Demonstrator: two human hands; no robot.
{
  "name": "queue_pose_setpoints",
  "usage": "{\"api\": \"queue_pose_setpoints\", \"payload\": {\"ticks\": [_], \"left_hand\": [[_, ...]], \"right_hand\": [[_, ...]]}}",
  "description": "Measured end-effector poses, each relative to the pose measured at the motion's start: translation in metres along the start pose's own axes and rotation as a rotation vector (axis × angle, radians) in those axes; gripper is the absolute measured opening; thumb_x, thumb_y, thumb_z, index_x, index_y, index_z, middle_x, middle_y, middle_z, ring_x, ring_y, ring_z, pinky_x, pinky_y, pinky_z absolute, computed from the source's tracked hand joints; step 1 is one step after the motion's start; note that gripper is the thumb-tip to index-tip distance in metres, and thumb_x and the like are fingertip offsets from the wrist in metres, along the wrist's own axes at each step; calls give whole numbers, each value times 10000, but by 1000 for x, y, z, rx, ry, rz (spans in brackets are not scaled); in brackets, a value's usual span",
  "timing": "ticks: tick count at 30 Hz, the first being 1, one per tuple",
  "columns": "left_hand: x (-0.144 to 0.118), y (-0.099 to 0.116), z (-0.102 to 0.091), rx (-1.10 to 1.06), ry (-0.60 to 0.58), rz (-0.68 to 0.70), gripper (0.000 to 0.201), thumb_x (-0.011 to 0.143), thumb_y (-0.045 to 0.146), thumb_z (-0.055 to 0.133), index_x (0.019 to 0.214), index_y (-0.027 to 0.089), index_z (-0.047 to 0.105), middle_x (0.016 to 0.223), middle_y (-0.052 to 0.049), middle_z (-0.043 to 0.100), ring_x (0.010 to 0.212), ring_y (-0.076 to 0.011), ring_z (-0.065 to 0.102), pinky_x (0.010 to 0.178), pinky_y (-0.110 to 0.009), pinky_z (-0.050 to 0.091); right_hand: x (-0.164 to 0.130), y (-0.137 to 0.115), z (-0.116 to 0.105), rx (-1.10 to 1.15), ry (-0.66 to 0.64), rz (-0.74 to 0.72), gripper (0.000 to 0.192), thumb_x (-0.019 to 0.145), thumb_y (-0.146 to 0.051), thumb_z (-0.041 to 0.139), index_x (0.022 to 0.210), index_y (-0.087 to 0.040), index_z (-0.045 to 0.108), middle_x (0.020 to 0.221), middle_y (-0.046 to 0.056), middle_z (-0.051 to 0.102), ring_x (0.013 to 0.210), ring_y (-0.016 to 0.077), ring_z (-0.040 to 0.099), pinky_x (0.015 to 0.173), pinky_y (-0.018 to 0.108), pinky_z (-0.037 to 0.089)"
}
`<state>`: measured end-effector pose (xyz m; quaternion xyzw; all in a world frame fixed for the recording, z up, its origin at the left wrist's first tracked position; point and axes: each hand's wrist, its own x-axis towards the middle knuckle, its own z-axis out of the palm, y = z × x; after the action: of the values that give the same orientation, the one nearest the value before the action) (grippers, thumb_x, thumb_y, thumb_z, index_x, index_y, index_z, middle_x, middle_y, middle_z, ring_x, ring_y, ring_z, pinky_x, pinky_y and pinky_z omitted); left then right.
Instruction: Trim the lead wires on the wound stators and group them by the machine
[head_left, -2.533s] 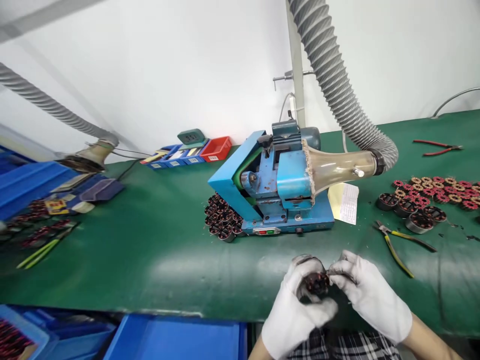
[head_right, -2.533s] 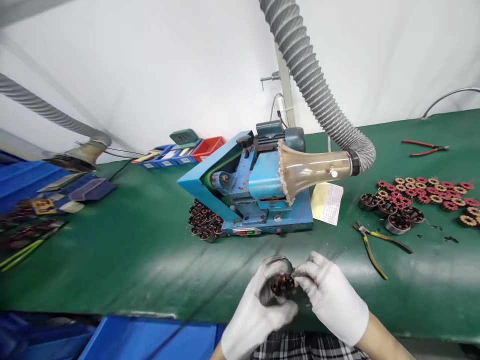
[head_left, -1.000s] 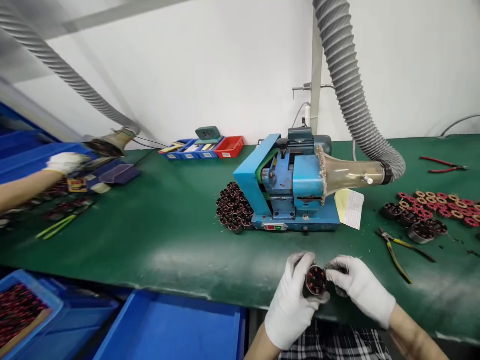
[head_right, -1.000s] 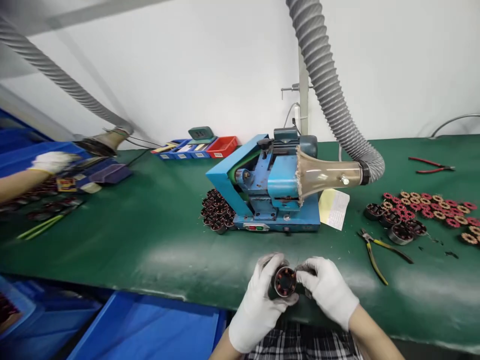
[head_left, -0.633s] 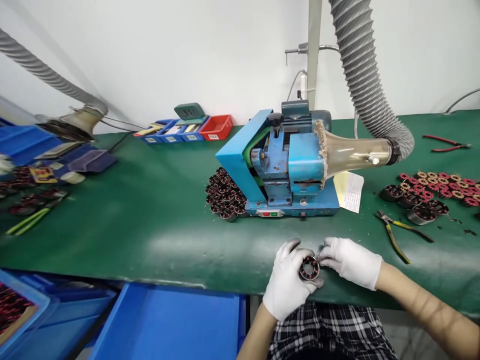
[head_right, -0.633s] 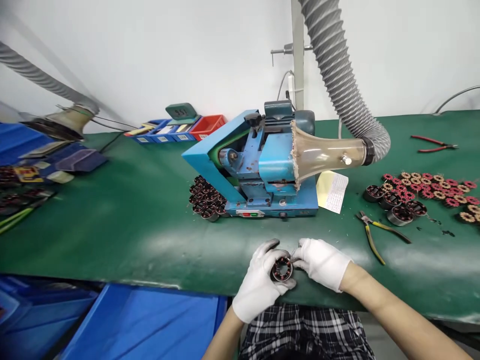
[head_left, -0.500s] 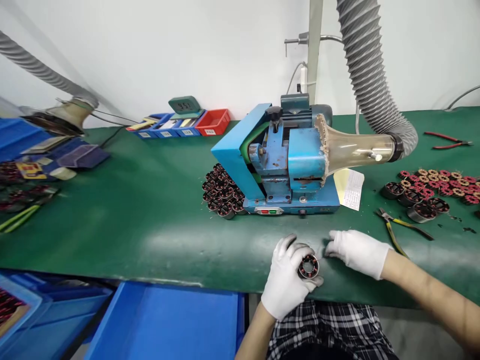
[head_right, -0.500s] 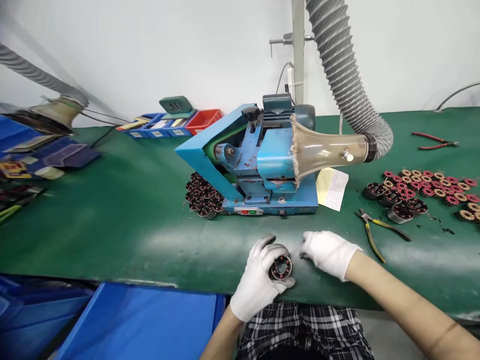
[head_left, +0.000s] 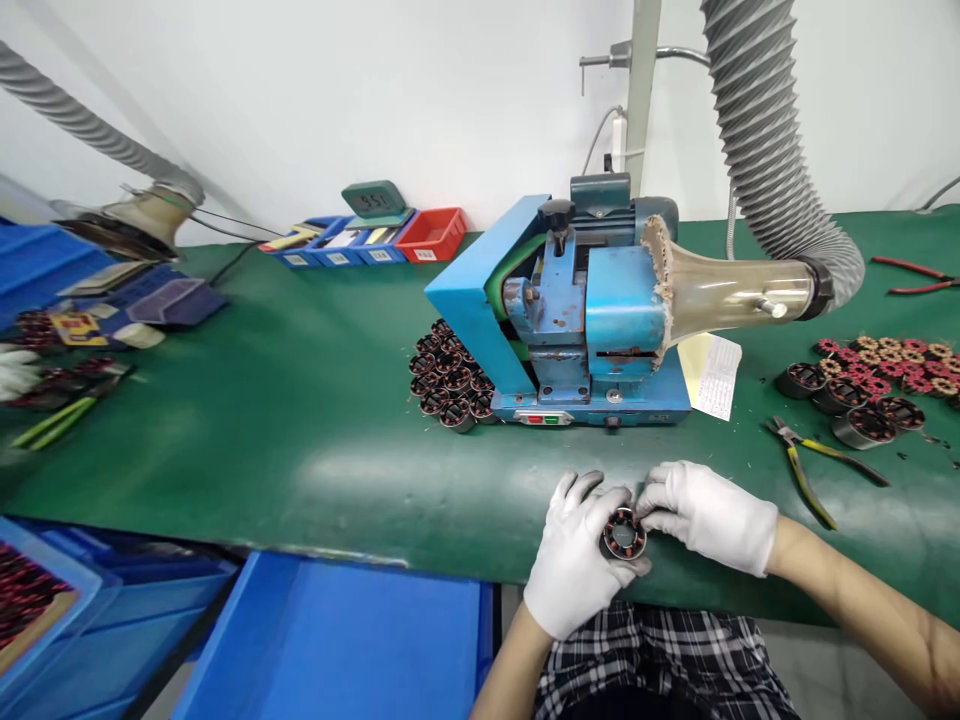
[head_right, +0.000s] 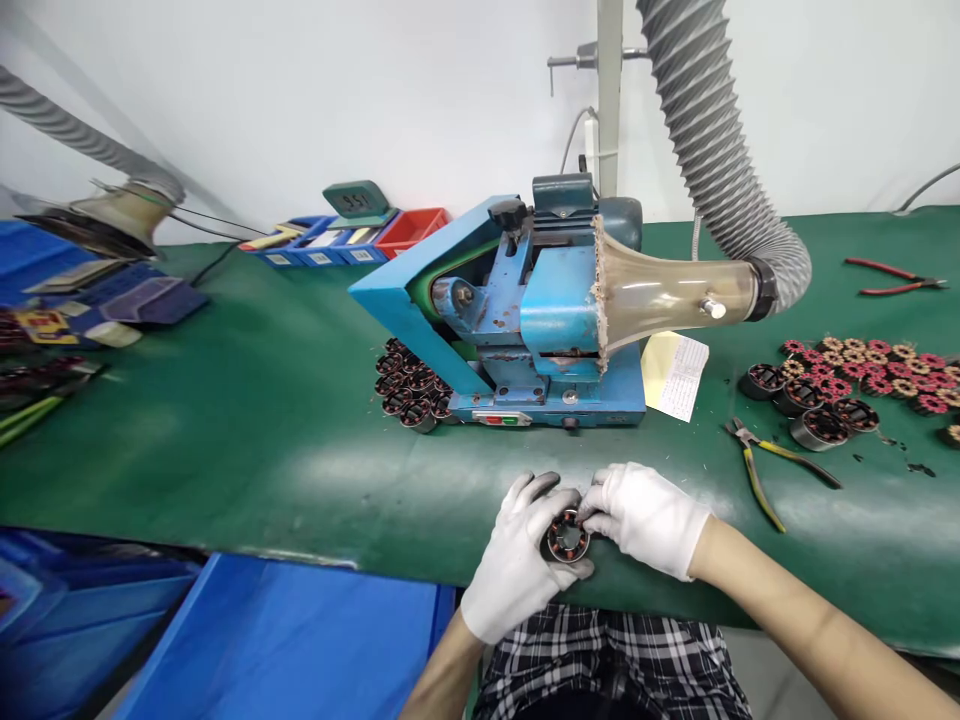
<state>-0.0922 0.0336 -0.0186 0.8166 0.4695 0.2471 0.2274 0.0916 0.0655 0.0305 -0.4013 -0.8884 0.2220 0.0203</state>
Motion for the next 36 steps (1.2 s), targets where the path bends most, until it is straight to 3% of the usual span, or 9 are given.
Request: {"api": "queue_pose_setpoints", "payload": {"ticks": [4, 7, 13, 16, 19, 25, 31, 33, 36], "left_hand": [[0, 2, 5, -29, 78, -31, 387, 596, 310, 745, 927, 223, 565, 882, -24, 654, 1093, -294, 532, 1046, -541, 297], [-1, 3, 8, -28, 118, -58, 370, 583, 313, 754, 874, 212, 548, 837, -23, 630, 1067, -297, 542, 1042, -540, 294], [-1, 2, 10, -27, 126, -33, 435, 545, 342, 771, 880, 209, 527, 841, -18, 605, 1078, -302, 526, 1048, -533, 287], [0, 2, 7, -25, 85, -22, 496, 568, 328, 737, 1000, 203, 529, 957, -57, 622, 1088, -313, 521, 1041, -560, 286], [-2, 2, 4, -13, 37, 4, 466, 603, 233, 686, 1042, 207, 530, 988, -57, 639, 1122, -302, 510, 1052, -547, 287], [-3, 1, 7, 22, 91, -2, 371, 625, 229, 691, 961, 197, 536, 949, -58, 632, 1112, -286, 523, 1053, -527, 318], [-2, -2, 11, 25, 121, -3, 402, 600, 289, 742, 923, 199, 519, 922, -45, 621, 1089, -283, 542, 1044, -530, 337], [-3, -1, 9, 24, 125, 10, 450, 581, 304, 744, 951, 191, 513, 937, -56, 608, 1079, -296, 544, 1033, -546, 343], [-6, 4, -1, -51, 57, 82, 766, 566, 367, 742, 1212, 157, 386, 1145, -139, 534, 1146, -339, 496, 999, -573, 373]], "right_hand": [[-11, -11, 5, -364, 92, -124, 142, 783, -123, 554, 710, -206, 643, 653, 31, 611, 623, 187, 527, 554, 306, 362], [-26, -10, 16, -425, 163, -110, 192, 714, -43, 521, 653, -199, 615, 611, 31, 592, 586, 187, 507, 534, 311, 330], [-45, 10, 23, -179, 432, 141, 191, 854, -163, 495, 766, -190, 662, 704, 57, 633, 672, 204, 553, 630, 343, 424], [-37, -2, 28, -31, 582, 160, 135, 822, -274, 594, 890, -176, 658, 966, 115, 652, 979, 284, 543, 813, 438, 450], [-25, -23, 40, 2, 544, 136, 147, 777, -257, 648, 923, -239, 661, 1167, 92, 603, 1157, 343, 440, 886, 518, 417], [-35, -31, 70, 97, 654, 217, 90, 853, -178, 516, 834, -233, 584, 1034, 61, 630, 1149, 280, 467, 887, 473, 435], [-56, -6, 69, 45, 894, 561, 129, 873, -305, 501, 796, -215, 553, 945, 85, 627, 890, 255, 598, 750, 434, 500], [-58, -12, 62, 31, 879, 380, 82, 878, -237, 499, 866, -213, 577, 949, 70, 649, 838, 212, 617, 713, 361, 511], [-56, -30, 56, -130, 679, -48, 302, 887, -85, 377, 1089, -200, 571, 1007, 67, 682, 768, 177, 620, 647, 306, 498]]}}
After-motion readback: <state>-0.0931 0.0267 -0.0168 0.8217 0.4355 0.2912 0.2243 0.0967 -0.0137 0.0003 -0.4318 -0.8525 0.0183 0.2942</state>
